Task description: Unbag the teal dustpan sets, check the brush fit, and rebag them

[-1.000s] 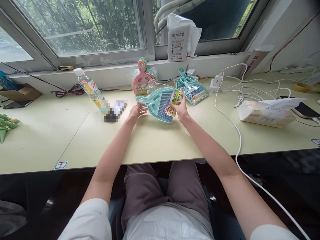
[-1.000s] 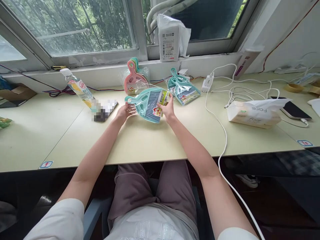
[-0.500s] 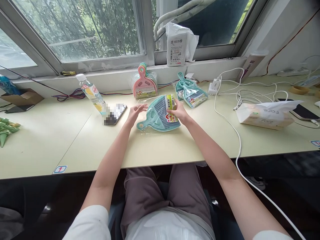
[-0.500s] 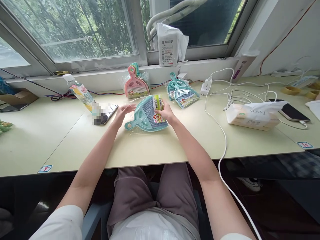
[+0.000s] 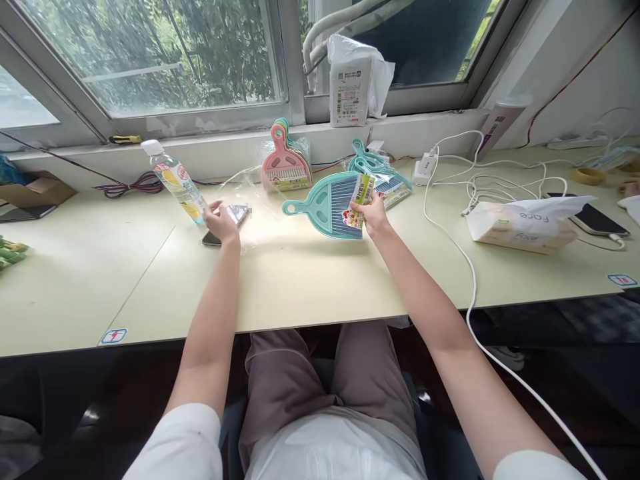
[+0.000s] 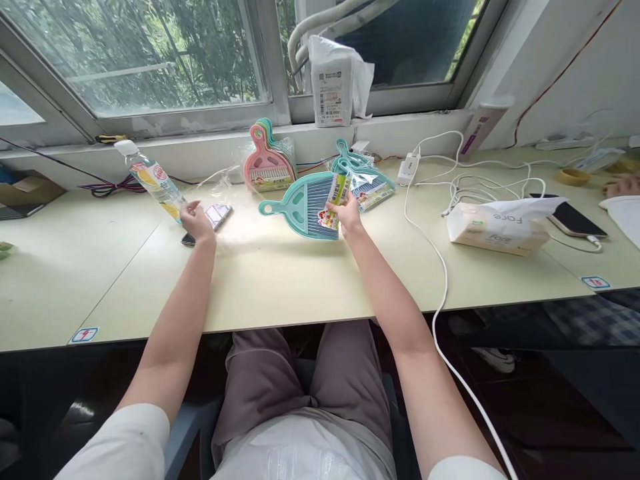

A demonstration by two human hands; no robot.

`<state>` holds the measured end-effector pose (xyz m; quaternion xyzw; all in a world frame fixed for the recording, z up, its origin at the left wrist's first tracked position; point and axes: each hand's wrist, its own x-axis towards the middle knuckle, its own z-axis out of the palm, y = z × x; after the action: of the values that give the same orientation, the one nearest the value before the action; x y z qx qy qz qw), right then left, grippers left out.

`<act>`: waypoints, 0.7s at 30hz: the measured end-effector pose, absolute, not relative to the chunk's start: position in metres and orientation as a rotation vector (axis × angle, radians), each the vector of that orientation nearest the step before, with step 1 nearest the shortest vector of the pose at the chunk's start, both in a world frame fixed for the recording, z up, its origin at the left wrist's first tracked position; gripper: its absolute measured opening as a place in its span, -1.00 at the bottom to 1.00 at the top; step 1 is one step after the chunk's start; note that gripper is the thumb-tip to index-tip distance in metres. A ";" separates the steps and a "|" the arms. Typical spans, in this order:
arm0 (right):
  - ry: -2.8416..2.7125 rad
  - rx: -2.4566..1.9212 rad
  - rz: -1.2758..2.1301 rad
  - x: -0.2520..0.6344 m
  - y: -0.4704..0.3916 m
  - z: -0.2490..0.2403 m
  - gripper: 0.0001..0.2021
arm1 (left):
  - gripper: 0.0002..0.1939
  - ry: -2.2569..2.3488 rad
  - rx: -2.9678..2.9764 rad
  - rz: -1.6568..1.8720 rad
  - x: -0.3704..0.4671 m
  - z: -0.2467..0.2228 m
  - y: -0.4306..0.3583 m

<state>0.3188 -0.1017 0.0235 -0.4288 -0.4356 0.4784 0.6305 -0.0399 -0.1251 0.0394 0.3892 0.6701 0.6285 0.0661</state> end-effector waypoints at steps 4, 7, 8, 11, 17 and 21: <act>-0.901 -1.023 1.119 0.316 -0.100 0.018 -0.57 | -0.60 2.234 1.186 1.678 -0.025 0.058 -0.152; -0.821 -0.989 1.166 0.309 -0.105 0.017 -0.56 | -0.50 2.204 1.452 1.919 0.003 0.062 -0.163; -0.796 -0.974 1.181 0.306 -0.107 0.018 -0.55 | -0.52 2.146 1.528 1.981 0.014 0.061 -0.163; -0.744 -0.928 1.234 0.299 -0.114 0.019 -0.49 | -0.72 1.725 1.585 1.755 0.050 0.049 -0.160; -0.901 -0.881 1.396 0.290 -0.122 0.024 -0.42 | -0.57 1.082 1.378 1.176 0.093 0.026 -0.163; -1.041 -1.030 1.256 0.299 -0.113 0.020 -0.38 | -0.65 1.173 1.345 1.258 0.087 0.022 -0.161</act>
<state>0.2988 -0.1135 0.0198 -0.4387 -0.4434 0.5352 0.5697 0.0872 -0.1608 0.0219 0.5467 0.4769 0.5111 0.4609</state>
